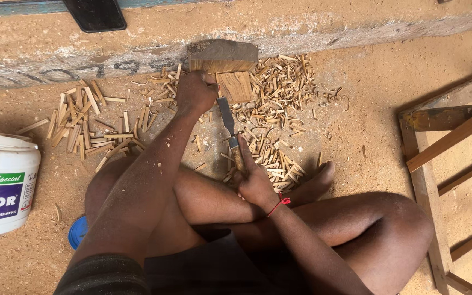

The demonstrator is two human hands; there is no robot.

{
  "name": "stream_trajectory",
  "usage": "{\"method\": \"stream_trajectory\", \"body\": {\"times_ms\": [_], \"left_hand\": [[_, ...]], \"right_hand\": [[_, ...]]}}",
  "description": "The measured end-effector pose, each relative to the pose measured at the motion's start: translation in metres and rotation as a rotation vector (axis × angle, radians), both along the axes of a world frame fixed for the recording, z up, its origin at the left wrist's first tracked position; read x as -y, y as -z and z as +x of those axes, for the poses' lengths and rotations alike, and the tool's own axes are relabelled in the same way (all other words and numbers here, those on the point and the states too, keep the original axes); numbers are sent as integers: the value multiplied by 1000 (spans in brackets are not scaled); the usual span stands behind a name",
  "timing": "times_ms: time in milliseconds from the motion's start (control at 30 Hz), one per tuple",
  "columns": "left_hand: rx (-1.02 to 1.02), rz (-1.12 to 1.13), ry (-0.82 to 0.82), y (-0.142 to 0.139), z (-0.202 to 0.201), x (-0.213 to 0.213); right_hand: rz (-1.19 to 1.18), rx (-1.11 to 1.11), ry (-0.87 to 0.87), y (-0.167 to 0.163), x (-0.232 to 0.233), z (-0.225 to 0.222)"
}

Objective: The person sits on the floor and uses a chisel to carve a small rectangular block of wood. They repeatedly strike the chisel with a hammer to remove wood shavings, occasionally pausing to clear debris from the work surface.

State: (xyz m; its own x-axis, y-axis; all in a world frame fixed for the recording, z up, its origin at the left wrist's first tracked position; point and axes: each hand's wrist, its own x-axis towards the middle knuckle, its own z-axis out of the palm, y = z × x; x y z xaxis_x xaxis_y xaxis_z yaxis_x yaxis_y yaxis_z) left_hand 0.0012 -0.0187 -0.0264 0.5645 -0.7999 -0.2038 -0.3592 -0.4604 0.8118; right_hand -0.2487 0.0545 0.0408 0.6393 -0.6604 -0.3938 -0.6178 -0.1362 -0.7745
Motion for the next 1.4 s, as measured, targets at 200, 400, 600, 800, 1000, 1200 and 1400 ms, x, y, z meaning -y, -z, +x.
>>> {"method": "stream_trajectory", "body": {"times_ms": [200, 400, 600, 800, 1000, 1200, 1400], "left_hand": [[47, -63, 18, 1, -2, -8], [66, 22, 28, 1, 3, -2], [190, -9, 211, -17, -11, -19], [594, -32, 832, -24, -58, -74], [634, 264, 971, -48, -60, -73], [547, 295, 832, -71, -45, -56], [524, 213, 767, -60, -45, -58]], "right_hand": [[165, -102, 85, -11, -1, 1], [114, -43, 63, -11, 0, 8], [82, -118, 48, 6, 9, 5], [-61, -114, -8, 29, 12, 1], [-150, -67, -13, 28, 14, 15], [-54, -202, 25, 21, 39, 48], [49, 1, 52, 24, 37, 39]]}}
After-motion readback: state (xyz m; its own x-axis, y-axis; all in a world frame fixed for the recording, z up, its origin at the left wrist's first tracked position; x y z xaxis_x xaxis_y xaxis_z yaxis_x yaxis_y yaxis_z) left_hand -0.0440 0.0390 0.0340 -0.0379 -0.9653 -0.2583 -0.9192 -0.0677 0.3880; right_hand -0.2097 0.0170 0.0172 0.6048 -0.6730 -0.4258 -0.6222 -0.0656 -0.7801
